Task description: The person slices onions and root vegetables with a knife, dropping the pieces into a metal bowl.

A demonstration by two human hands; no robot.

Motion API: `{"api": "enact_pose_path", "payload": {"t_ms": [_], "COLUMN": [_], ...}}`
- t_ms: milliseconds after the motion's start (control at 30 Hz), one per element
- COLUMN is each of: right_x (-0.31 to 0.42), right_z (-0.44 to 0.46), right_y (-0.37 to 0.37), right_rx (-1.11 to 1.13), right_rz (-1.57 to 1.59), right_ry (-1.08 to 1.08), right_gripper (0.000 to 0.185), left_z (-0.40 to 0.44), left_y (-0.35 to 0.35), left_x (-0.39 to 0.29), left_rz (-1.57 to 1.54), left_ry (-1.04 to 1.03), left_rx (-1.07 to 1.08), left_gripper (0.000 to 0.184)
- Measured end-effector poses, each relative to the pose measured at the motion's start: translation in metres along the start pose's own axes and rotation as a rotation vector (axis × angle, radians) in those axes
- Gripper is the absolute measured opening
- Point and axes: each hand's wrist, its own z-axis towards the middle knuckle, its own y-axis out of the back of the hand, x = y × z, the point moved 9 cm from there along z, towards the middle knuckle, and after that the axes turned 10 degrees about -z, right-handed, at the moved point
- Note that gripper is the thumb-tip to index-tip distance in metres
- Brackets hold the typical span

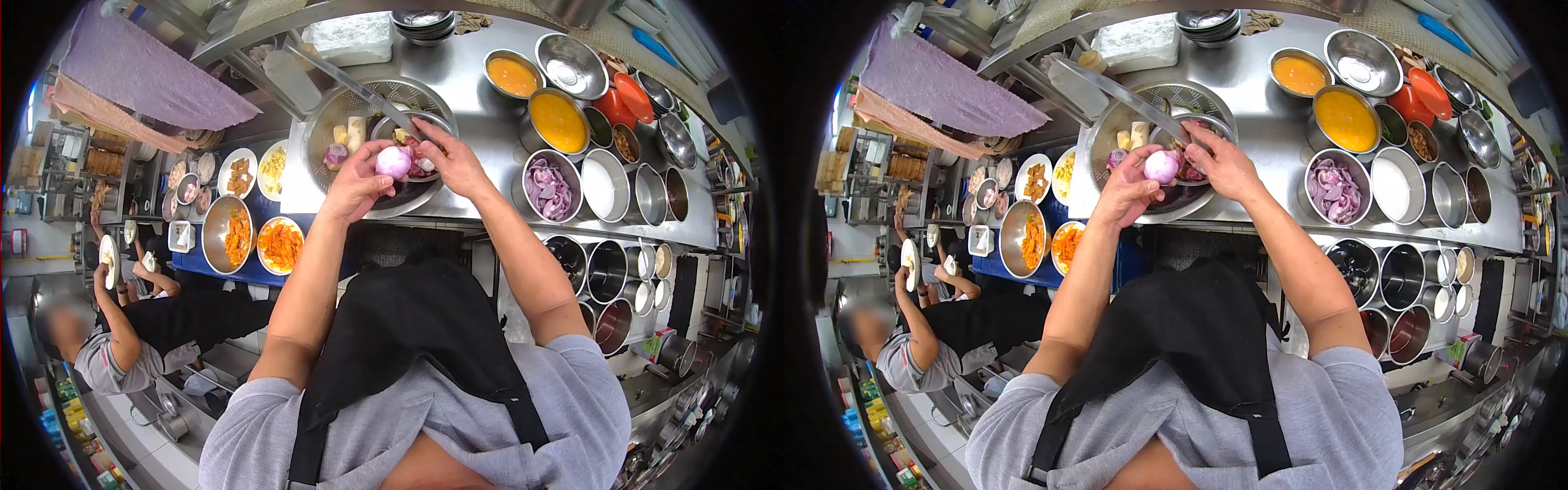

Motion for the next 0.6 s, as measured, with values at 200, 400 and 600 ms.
{"api": "enact_pose_path", "payload": {"t_ms": [200, 400, 600], "right_x": [0.004, 0.008, 0.006], "right_z": [-0.006, -0.036, -0.023], "right_y": [-0.008, -0.04, -0.032], "right_rx": [0.077, 0.516, 0.278], "right_rz": [0.029, 0.553, 0.359], "right_ry": [0.074, -0.343, -0.012], "right_gripper": [0.058, 0.066, 0.055], "left_z": [0.01, 0.01, 0.01], "left_y": [0.034, 0.021, 0.024], "left_x": [0.002, -0.01, -0.003], "left_rz": [0.15, 0.209, 0.269], "left_ry": [-0.115, -0.254, -0.073], "left_rx": [-0.273, -0.329, -0.232], "left_gripper": [0.062, 0.054, 0.061]}}
